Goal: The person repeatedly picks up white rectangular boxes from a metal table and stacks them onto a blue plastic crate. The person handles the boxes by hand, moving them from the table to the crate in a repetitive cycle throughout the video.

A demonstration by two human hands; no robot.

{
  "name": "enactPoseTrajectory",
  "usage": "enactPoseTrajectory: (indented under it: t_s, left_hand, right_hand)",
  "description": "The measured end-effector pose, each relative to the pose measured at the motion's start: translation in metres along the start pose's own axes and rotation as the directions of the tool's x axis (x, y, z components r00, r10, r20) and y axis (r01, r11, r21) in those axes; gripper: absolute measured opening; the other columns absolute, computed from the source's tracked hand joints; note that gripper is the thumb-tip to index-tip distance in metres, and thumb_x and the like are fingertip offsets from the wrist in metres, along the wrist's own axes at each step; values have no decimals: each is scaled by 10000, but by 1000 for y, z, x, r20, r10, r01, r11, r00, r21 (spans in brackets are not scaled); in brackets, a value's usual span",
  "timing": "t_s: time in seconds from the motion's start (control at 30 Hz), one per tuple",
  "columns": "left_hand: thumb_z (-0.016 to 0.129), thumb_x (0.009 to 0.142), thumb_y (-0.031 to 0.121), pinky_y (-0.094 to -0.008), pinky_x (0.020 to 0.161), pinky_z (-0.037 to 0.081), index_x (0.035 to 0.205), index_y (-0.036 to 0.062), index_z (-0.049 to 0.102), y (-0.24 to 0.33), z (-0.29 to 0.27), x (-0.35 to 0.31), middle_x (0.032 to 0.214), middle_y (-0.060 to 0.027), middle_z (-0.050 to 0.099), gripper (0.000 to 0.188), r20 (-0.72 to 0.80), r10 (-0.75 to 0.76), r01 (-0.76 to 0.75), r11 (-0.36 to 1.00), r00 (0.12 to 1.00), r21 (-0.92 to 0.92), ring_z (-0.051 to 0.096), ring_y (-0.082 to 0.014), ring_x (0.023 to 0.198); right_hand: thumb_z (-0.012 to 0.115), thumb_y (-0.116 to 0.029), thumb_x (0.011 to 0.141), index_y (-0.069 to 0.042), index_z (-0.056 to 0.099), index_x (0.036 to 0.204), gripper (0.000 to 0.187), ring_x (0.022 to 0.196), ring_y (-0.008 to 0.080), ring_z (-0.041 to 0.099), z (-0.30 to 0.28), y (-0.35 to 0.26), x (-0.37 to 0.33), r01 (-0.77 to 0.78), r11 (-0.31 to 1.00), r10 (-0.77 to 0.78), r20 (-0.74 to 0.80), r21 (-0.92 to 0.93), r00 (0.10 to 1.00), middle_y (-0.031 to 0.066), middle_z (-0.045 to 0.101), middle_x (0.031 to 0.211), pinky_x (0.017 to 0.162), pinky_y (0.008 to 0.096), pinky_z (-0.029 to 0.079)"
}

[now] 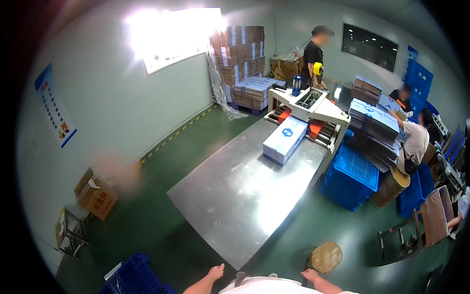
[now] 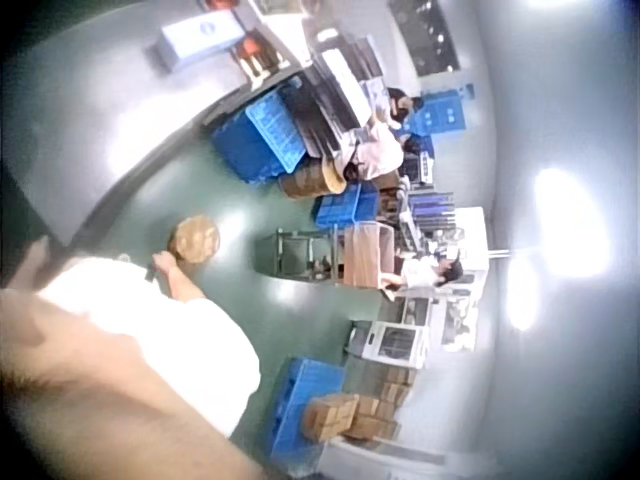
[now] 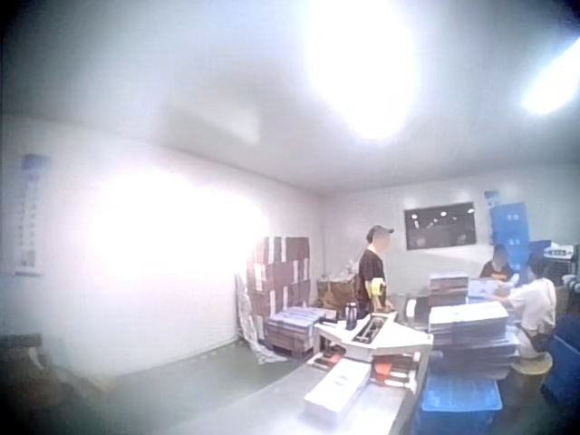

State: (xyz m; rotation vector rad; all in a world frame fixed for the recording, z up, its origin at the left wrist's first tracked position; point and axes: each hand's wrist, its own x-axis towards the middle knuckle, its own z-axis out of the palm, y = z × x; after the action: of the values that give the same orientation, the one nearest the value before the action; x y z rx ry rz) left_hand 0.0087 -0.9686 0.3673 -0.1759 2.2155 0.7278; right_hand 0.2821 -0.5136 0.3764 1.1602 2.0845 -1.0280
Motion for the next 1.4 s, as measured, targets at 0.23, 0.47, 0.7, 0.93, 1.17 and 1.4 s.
enactPoseTrajectory:
  t_s: [0.23, 0.47, 0.7, 0.93, 1.17, 1.4]
  left_hand:
    - [285, 944, 563, -414, 976, 418, 1072, 17, 678, 84, -31, 9, 1164, -236, 612, 685, 101, 166, -190, 930, 981, 313, 561, -361, 1145]
    - [258, 950, 552, -394, 892, 457, 889, 38, 724, 45, -26, 16, 861, -149, 696, 696, 104, 42, -43, 999, 994, 5, 644, -304, 928]
    - [560, 888, 443, -453, 912, 458, 1091, 9, 657, -10, -7, -6, 1099, -240, 635, 489, -55, -270, 233, 904, 961, -358, 586, -374, 1067]
    - [493, 916, 387, -467, 846, 463, 989, -61, 620, 53, 75, -68, 947, -250, 634, 471, -618, -567, 324, 822, 545, -468, 588, -417, 929]
    - [459, 951, 387, -460, 868, 443, 952, -3, 627, 178, 106, -99, 1008, -224, 608, 425, -688, -411, 226, 910, 598, -347, 561, -393, 981]
    - [476, 953, 392, -441, 864, 449, 950, 14, 630, 194, 91, -75, 1028, -184, 610, 408, -560, -358, 160, 915, 748, -371, 575, -360, 965]
  right_hand:
    - [610, -400, 735, -27, 728, 870, 413, 956, 358, 650, 19, 14, 22, -22, 995, 19, -30, -96, 999, 207, 682, 977, 859, 401, 507]
    - [596, -385, 767, -61, 700, 953, 387, 880, 340, 666, -41, -80, 54, 48, 989, -60, -80, -140, 995, 189, 686, 951, 826, 417, 511]
    - [520, -290, 816, -54, 694, 935, 317, 967, 379, 625, -168, -248, 173, 276, 955, -294, -208, -114, 933, 195, 668, 1005, 855, 440, 501]
    - [550, -259, 829, -50, 591, 1116, 358, 1053, 366, 578, -276, -442, 272, 696, 668, -702, -534, -263, 472, 196, 620, 1099, 888, 450, 465]
    - [608, -577, 773, 7, 318, 1427, 923, 1419, 323, 210, -263, -542, 268, 683, 379, -895, -61, -624, 441, 196, 266, 1509, 1135, 529, 155]
    - [672, -562, 688, 46, 271, 1434, 1043, 1427, 376, 171, -219, -527, 224, 757, 184, -899, 203, -627, 387, 250, 205, 1520, 1127, 572, 137]
